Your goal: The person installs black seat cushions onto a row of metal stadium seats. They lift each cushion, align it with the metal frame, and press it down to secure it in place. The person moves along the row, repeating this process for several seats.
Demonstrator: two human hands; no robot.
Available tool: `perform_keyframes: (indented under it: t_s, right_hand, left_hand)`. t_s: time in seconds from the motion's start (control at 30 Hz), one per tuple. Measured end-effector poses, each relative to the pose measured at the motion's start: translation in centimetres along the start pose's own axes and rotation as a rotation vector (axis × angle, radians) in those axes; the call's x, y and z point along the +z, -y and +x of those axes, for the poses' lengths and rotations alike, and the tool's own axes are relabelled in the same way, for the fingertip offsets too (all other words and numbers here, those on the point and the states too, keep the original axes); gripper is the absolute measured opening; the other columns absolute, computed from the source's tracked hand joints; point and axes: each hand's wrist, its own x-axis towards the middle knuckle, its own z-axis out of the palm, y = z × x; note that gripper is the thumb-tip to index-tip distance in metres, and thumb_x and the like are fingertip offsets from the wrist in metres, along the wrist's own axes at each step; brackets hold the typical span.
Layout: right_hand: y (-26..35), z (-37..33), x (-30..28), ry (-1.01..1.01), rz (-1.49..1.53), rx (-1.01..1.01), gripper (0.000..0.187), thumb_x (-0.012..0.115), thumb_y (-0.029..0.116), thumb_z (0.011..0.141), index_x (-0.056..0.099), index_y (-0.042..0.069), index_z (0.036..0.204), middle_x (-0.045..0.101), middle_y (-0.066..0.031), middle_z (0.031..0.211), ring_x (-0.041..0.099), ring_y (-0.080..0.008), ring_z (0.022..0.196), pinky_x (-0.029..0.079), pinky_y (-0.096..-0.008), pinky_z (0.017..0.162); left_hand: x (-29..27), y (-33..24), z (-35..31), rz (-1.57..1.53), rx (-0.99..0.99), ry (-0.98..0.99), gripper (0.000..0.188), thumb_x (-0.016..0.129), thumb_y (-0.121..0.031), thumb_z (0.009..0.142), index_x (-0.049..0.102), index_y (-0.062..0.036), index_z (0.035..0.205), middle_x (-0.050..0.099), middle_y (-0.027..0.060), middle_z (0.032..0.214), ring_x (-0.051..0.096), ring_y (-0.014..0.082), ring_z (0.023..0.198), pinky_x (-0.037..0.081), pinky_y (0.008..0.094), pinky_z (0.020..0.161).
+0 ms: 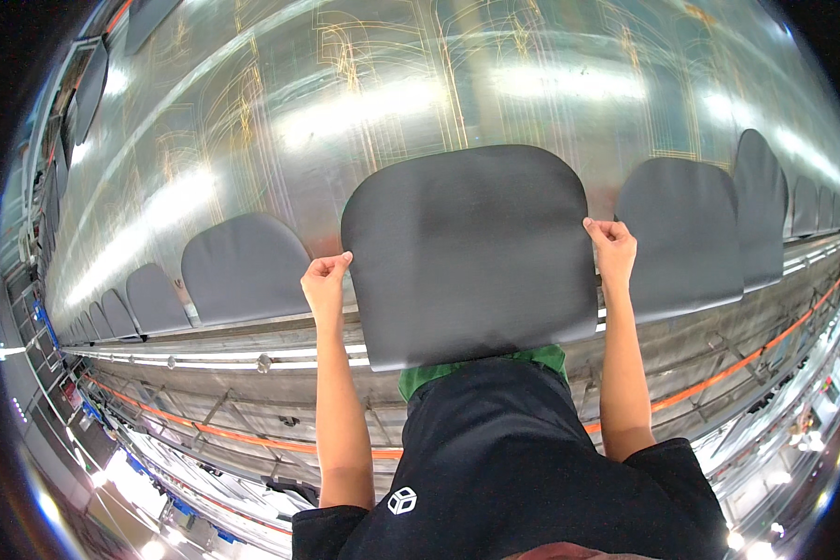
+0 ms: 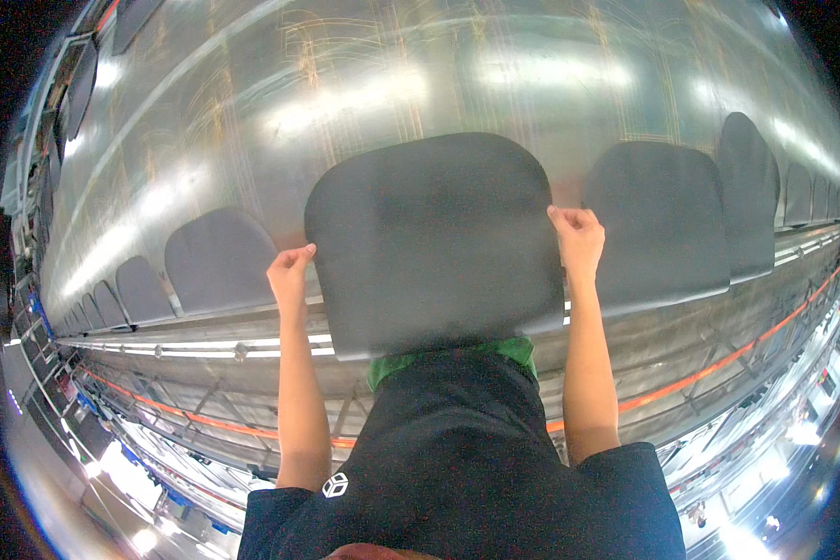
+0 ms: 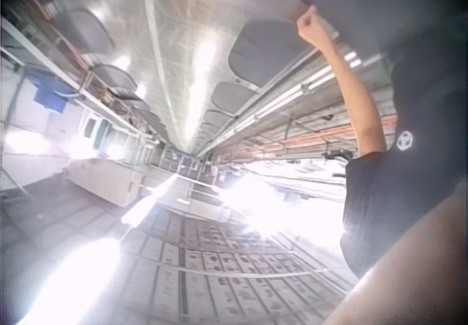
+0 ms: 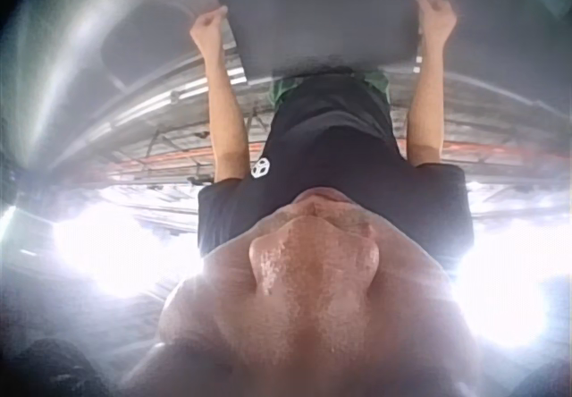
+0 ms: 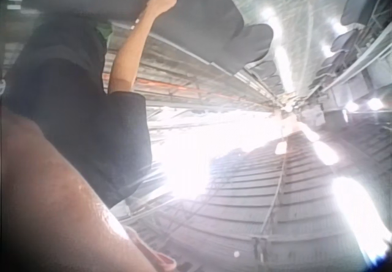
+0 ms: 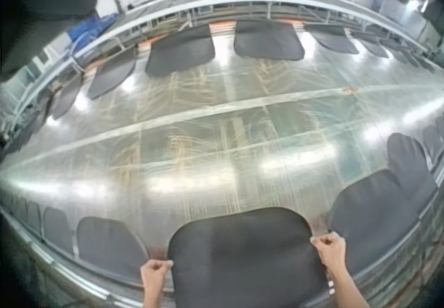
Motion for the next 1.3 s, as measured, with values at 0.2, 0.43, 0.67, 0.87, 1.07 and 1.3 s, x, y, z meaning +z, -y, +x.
perform_keyframes:
  t_s: [0.2,0.43,0.67,0.87,1.07,1.3]
  right_hand:
    - [0.2,0.0,0.0,-0.011,0.011,-0.001,0.036,0.081,0.032,0.081,0.075,-0.002,0.088,0.067,-0.0100,0.080,0.062,-0.0188,0.074,0.048,-0.0320,0.071]
    - [0.4,0.2,0.0,-0.010,0.033,-0.009,0.034,0.083,0.030,0.080,0.075,-0.003,0.087,0.067,-0.0081,0.080,0.061,-0.0155,0.074,0.048,-0.0304,0.073]
    - [-0.1,0.3,0.3,-0.013,0.063,0.005,0.034,0.083,0.029,0.081,0.075,-0.004,0.090,0.071,-0.0093,0.085,0.061,-0.0146,0.081,0.047,-0.0293,0.078]
    - [0.8,0.4,0.3,-0.003,0.017,0.012,0.035,0.083,0.030,0.082,0.075,-0.003,0.091,0.071,-0.0063,0.085,0.060,-0.0143,0.081,0.047,-0.0285,0.080]
    - [0.0,1.0,0.1,0.041,0.058,-0.027,0.037,0.082,0.031,0.083,0.075,-0.004,0.091,0.071,-0.0070,0.085,0.061,-0.0141,0.082,0.047,-0.0287,0.081]
    - [-0.3,1.1,-0.3,0.053,0.019,-0.035,0.038,0.083,0.031,0.082,0.076,-0.004,0.095,0.073,-0.0088,0.090,0.063,-0.0149,0.085,0.048,-0.0292,0.083]
  left_hand:
    - [0.5,-0.9,-0.4,0.013,0.061,-0.049,0.024,0.083,-0.018,0.082,0.072,0.0028,0.082,0.066,0.0010,0.072,0.053,0.0069,0.065,0.043,0.0238,0.063]
    - [0.4,0.1,0.0,0.037,0.072,-0.062,0.026,0.084,-0.021,0.080,0.072,0.0030,0.081,0.069,0.0043,0.074,0.057,0.0096,0.067,0.047,0.0263,0.065]
    - [0.3,-0.6,0.3,0.161,0.104,-0.084,0.028,0.085,-0.026,0.075,0.075,-0.0002,0.082,0.068,0.0074,0.073,0.062,0.0178,0.066,0.050,0.0340,0.068]
    - [0.3,0.4,0.2,0.101,0.089,-0.052,0.025,0.086,-0.020,0.072,0.074,-0.0047,0.086,0.060,0.0022,0.070,0.056,0.0162,0.065,0.047,0.0337,0.066]
    - [0.1,0.7,-0.5,0.074,0.173,-0.048,0.056,0.088,-0.009,0.067,0.052,-0.0051,0.110,0.053,0.0021,0.076,0.052,0.0167,0.071,0.046,0.0322,0.071]
    - [0.6,1.5,-0.2,0.012,0.186,-0.043,0.059,0.088,-0.007,0.067,0.049,-0.0057,0.112,0.053,0.0035,0.078,0.053,0.0192,0.073,0.048,0.0351,0.072]
